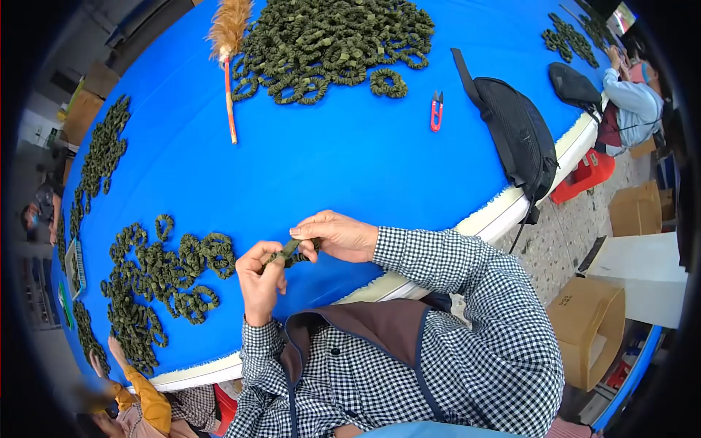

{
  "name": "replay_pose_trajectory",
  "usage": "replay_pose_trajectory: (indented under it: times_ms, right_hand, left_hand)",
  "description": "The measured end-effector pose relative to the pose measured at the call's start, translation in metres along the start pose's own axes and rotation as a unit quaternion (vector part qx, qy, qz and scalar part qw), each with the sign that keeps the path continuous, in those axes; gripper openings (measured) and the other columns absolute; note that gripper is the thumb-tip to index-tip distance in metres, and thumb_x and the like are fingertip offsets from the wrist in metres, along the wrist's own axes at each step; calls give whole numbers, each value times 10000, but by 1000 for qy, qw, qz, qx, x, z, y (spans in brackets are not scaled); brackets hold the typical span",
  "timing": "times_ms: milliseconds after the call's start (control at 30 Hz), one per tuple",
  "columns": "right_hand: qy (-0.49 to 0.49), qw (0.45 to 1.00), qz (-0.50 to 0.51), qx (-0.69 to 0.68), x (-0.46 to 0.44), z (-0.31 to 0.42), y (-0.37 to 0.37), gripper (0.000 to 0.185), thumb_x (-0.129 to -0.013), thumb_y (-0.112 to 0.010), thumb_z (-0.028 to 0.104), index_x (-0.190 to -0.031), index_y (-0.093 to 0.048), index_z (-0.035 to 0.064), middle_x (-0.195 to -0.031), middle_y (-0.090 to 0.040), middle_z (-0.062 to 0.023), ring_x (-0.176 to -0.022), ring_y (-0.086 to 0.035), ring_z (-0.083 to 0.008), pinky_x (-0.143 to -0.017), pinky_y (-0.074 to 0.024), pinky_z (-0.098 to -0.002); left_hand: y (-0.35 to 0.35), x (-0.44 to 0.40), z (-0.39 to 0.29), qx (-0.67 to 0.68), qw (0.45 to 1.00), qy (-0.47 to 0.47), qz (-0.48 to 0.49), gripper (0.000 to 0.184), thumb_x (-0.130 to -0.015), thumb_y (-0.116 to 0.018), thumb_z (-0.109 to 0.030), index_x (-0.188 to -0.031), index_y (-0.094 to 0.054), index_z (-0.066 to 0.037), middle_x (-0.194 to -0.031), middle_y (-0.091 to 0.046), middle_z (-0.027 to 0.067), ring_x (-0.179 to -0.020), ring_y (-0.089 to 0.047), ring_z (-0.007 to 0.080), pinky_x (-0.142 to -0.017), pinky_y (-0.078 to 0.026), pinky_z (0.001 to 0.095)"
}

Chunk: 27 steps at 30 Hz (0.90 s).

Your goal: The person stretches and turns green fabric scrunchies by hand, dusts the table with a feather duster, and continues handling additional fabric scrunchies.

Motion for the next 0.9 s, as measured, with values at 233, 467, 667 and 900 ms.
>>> replay_pose_trajectory:
  times_ms: [233, 467, 667, 900]
  right_hand:
    - [25, 999, 0, 25, -1, 6, -2, 257, -957, -549, 234, -771, -646, 86, -715, -584, -33, -649, -552, -125, -673, -441, -257]
    - [190, 915, -142, 326, 3, 13, -6, 282, -988, -487, 246, -846, -641, 58, -731, -597, -32, -737, -520, -136, -717, -425, -255]
    - [228, 831, -159, 481, 4, 7, -5, 289, -1001, -457, 249, -895, -638, 50, -746, -601, -26, -806, -476, -140, -750, -410, -254]
    - [130, 897, -108, 409, 3, 10, -2, 286, -996, -471, 253, -869, -639, 59, -747, -589, -24, -785, -491, -132, -736, -414, -246]
  left_hand:
    - [-3, -12, 13, 170, 981, -4, 94, 170, -872, -562, -29, -1034, -604, 3, -589, -571, 45, -448, -468, 77, -381, -389, 192]
    - [-29, -14, -13, -109, 975, -131, -139, 278, -903, -605, -94, -1158, -545, -1, -810, -632, 91, -657, -567, 115, -471, -480, 202]
    - [-24, -13, -1, -59, 995, -48, -70, 303, -912, -618, -119, -1183, -531, -16, -875, -643, 105, -709, -583, 122, -479, -484, 193]
    - [-28, -10, 1, -51, 998, -41, -16, 298, -918, -597, -92, -1197, -512, -30, -869, -643, 115, -656, -569, 112, -444, -446, 177]
Point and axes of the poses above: each hand's wrist, its own x-axis away from the middle knuckle, its own y-axis out of the back of the hand, z = x × y, the point moved 3 cm from there along -x, towards the middle knuckle
